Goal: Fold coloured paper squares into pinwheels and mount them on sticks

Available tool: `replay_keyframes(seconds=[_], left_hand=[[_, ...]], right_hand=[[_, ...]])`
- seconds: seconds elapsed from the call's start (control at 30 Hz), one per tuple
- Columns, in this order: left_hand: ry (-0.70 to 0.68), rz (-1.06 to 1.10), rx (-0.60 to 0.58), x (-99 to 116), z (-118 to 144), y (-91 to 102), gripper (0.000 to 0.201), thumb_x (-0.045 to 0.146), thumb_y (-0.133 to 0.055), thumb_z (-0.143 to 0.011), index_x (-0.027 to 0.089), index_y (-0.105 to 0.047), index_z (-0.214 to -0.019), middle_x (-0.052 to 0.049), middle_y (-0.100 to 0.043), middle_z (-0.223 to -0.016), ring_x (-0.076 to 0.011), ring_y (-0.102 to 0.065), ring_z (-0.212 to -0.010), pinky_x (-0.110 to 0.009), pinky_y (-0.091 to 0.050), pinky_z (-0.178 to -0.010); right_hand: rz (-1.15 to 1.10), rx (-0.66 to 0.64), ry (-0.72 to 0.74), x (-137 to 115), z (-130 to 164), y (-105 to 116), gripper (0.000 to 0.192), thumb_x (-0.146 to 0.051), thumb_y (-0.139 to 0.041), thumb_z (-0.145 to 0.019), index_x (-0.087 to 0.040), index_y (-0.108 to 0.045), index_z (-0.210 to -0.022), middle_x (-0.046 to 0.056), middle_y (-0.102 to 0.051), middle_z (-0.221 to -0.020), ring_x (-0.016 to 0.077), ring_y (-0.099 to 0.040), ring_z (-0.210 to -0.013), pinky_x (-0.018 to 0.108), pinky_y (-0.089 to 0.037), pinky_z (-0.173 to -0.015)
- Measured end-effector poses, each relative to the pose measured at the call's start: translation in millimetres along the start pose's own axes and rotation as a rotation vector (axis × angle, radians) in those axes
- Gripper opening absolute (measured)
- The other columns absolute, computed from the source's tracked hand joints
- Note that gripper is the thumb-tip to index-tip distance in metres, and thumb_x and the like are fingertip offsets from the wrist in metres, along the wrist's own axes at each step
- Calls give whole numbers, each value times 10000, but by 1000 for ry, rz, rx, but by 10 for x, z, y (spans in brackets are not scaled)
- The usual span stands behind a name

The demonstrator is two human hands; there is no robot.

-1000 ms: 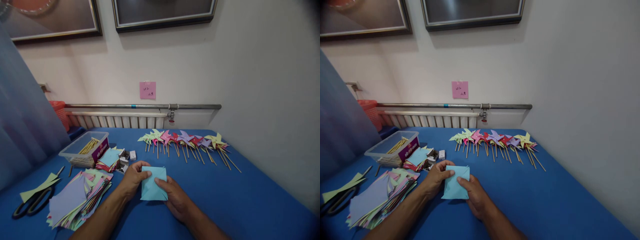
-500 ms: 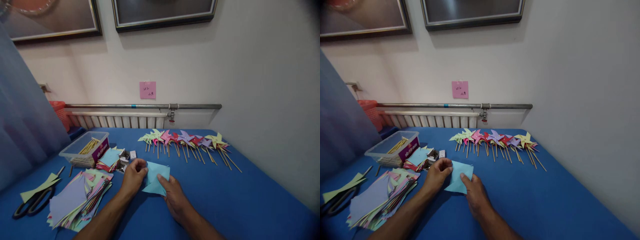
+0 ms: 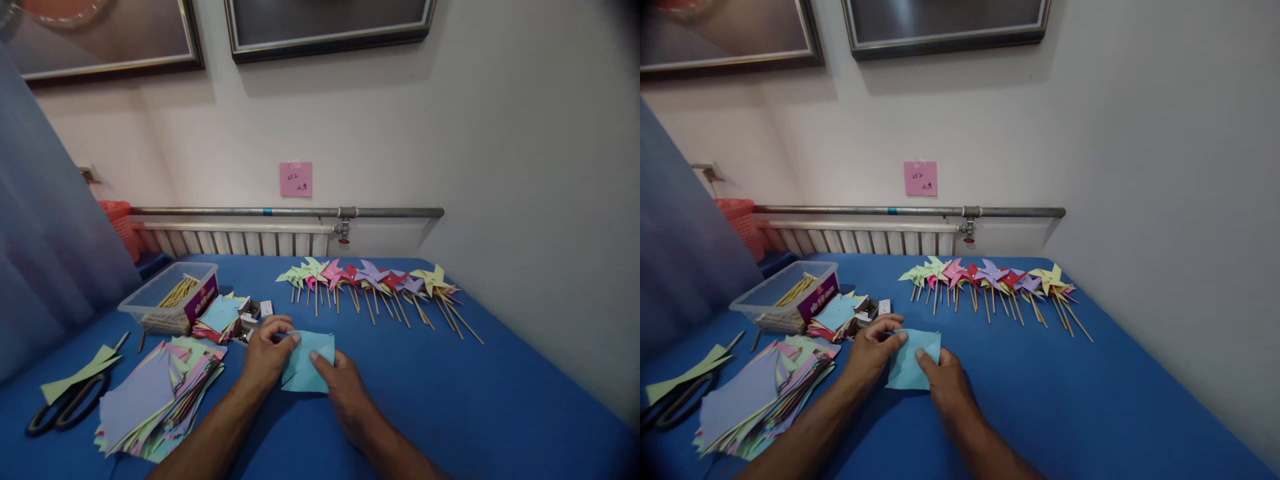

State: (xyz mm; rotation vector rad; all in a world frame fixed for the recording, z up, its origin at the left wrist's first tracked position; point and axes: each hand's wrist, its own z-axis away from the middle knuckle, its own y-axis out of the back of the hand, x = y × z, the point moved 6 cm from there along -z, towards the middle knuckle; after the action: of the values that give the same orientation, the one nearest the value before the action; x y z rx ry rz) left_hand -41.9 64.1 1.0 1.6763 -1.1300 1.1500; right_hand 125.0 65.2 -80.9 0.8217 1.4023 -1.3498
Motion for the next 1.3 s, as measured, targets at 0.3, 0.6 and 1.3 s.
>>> replay_keyframes(seconds=[0.3, 0.6, 1.3], left_hand=[[-302, -248, 53, 91, 119, -39, 117, 247, -684, -868, 233, -710, -756, -67, -757, -1101, -241, -719, -1077, -403, -564, -949], [-721, -571, 71, 302, 340, -155, 152, 152, -617, -984, 223, -729, -909, -97, -763, -1143, -251, -721, -1065, -431, -559, -922], [-911, -842, -29, 405, 491, -310, 257, 110, -544, -1000, 216, -748, -886, -127, -787, -1202, -279, -701, -1044, -454, -526, -886]], right_hand=[[90, 126, 14, 226, -184, 139, 688, -747, -883, -595, -169, -837, -964, 106, -845, -861, 285, -759, -711, 368, -582, -639], [-92, 125, -14, 7, -38, 54, 490, -590, -930, -665, -180, -818, -909, 56, -811, -793, 235, -735, -684, 325, -577, -663], [-128, 62, 18, -126, 46, -71, 480, -660, -858, -744, -216, -720, -864, 37, -744, -750, 238, -688, -705, 319, -528, -678]])
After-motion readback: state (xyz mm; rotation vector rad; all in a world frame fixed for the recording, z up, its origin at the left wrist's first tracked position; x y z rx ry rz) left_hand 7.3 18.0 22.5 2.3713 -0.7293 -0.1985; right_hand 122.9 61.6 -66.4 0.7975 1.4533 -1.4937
